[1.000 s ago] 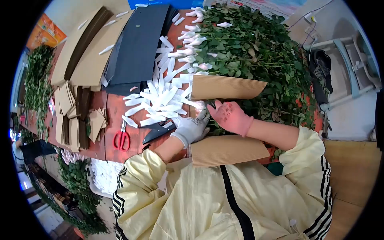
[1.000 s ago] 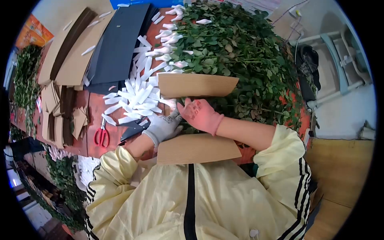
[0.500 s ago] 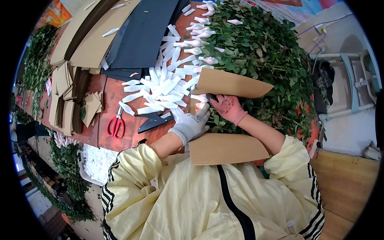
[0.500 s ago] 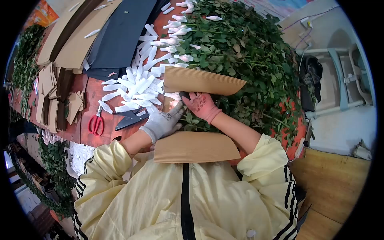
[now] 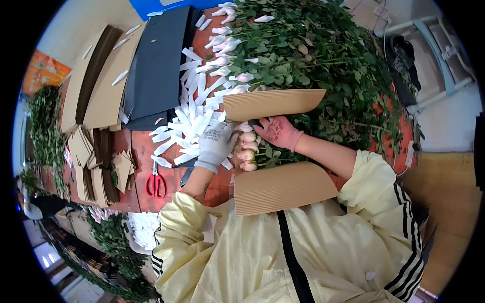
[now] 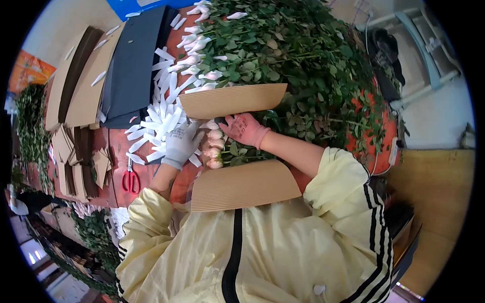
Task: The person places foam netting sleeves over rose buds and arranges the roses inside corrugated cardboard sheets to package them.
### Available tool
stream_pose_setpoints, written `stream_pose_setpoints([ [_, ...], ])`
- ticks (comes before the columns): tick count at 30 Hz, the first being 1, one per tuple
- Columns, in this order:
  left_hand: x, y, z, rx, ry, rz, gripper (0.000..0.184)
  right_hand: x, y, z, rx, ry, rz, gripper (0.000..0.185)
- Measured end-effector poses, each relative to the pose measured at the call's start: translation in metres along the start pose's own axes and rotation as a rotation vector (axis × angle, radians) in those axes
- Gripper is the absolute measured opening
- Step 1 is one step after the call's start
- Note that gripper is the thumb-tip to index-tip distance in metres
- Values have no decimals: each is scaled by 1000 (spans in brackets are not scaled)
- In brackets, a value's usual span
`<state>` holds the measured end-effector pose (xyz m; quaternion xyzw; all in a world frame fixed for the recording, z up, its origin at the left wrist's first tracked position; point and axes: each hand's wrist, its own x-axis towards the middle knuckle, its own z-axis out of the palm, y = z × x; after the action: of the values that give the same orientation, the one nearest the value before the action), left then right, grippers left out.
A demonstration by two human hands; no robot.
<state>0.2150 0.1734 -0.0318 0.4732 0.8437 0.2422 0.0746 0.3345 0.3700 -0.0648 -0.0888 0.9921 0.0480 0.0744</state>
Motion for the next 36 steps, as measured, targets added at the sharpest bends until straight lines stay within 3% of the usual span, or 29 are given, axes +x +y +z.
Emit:
stream_pose_setpoints([
  [2, 15, -2, 5, 344, -301, -84, 29, 1, 1, 0, -63, 263, -32, 30],
  [3, 14, -14, 21, 283, -139, 31, 25, 3, 2, 0, -57, 266, -10, 30],
  [6, 21, -18, 21, 509, -203, 77, 25, 0, 1, -8, -188, 249, -55, 31],
  [7, 19, -31, 30, 528, 10, 250, 22, -1, 1, -10, -150, 261, -71, 31],
  [11, 22, -24, 8, 569, -35, 294, 18, -1, 2, -9, -146, 266, -100, 31],
  [13, 21, -32, 6, 551, -163, 228, 21, 0, 3, 0, -118, 298, -78, 33],
  [16, 15, -44, -2, 545, -124, 296, 13, 2, 5, 5, -81, 317, -67, 35],
  [19, -3, -88, -29, 451, -62, 101, 24, 5, 7, 15, -92, 320, -139, 33],
  [20, -4, -73, -48, 476, -83, -2, 31, 0, 7, 3, -87, 324, -133, 33],
  [21, -3, -54, -59, 565, -221, -243, 42, -3, 5, -10, -88, 232, -126, 32],
  [22, -5, -38, -68, 584, -199, -252, 44, -3, 5, -19, -96, 143, -129, 32],
  [24, -9, -28, -83, 390, -253, -237, 43, 0, 1, -3, 87, 151, -87, 22],
  [25, -14, -24, -81, 226, -114, -153, 33, -4, -1, 5, 252, 175, -86, 16],
  [26, -18, -10, -81, 130, -87, -80, 23, -21, -9, -34, -80, 168, -26, 13],
  [28, -19, 9, -69, -46, -35, 155, 17, -34, -18, -73, 146, 123, -97, 12],
  [29, -19, 12, -59, -139, -72, 218, 17, -35, -18, -64, 96, 168, -286, 18],
  [30, -19, 15, -44, -184, -50, 259, 17, -30, -20, -69, 94, 161, -327, 18],
  [32, -22, 27, -32, -181, -76, 233, 15, -25, -22, -85, 266, -327, -269, 21],
  [33, -22, 28, -23, -166, -137, 213, 15, -27, -22, -75, 368, -168, -224, 20],
  [36, -27, 21, -4, -97, -214, 253, 16, -26, -28, -76, 320, -139, -205, 20],
])
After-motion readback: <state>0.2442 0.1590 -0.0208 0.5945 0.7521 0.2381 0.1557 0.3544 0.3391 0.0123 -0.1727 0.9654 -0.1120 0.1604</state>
